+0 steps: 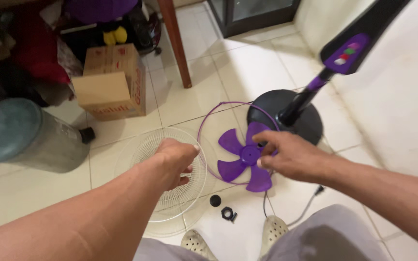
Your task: The person assembles a standing electric fan by attaching the rear grille, inserting the purple fan blades, and securing the front grille with a nut. The person then attaches a purple decorative ring around the front grille.
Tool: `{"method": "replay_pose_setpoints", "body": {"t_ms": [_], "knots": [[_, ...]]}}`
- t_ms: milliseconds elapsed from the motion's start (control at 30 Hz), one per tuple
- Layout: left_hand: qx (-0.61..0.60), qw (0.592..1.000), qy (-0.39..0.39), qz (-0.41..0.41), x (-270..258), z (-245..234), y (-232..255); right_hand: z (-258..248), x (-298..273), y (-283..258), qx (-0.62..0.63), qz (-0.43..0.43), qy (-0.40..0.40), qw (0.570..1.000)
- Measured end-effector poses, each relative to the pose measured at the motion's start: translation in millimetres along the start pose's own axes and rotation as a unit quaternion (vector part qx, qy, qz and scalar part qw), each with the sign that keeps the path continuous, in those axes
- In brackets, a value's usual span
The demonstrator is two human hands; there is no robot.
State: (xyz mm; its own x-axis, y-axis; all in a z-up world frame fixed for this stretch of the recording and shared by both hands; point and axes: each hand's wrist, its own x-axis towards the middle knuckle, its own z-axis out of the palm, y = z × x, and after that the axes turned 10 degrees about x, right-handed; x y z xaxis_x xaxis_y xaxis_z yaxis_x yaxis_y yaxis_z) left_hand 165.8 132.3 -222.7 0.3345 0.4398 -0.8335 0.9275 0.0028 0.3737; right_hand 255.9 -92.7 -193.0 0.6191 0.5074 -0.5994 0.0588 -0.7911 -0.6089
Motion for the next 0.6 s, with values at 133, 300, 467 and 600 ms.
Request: {"method": "replay_pose_setpoints", "body": {"t_ms": [133,300,467,600], "knots": [[0.024,0.998,0.037,-0.043,88,11,-54,66,66,45,-0.043,-0.005,-0.039,0.998],[0.029,0.988,0.101,-0.114,205,24,-124,140,146,108,-0.054,-0.005,-0.059,0.997],[0.006,0.952,0.223,-0.209,311,12,-214,217,207,166,-0.085,0.043,-0.095,0.991],[-0.035,0.915,0.297,-0.271,372,13,-278,260,229,195,-0.134,0.008,-0.099,0.986]]}}
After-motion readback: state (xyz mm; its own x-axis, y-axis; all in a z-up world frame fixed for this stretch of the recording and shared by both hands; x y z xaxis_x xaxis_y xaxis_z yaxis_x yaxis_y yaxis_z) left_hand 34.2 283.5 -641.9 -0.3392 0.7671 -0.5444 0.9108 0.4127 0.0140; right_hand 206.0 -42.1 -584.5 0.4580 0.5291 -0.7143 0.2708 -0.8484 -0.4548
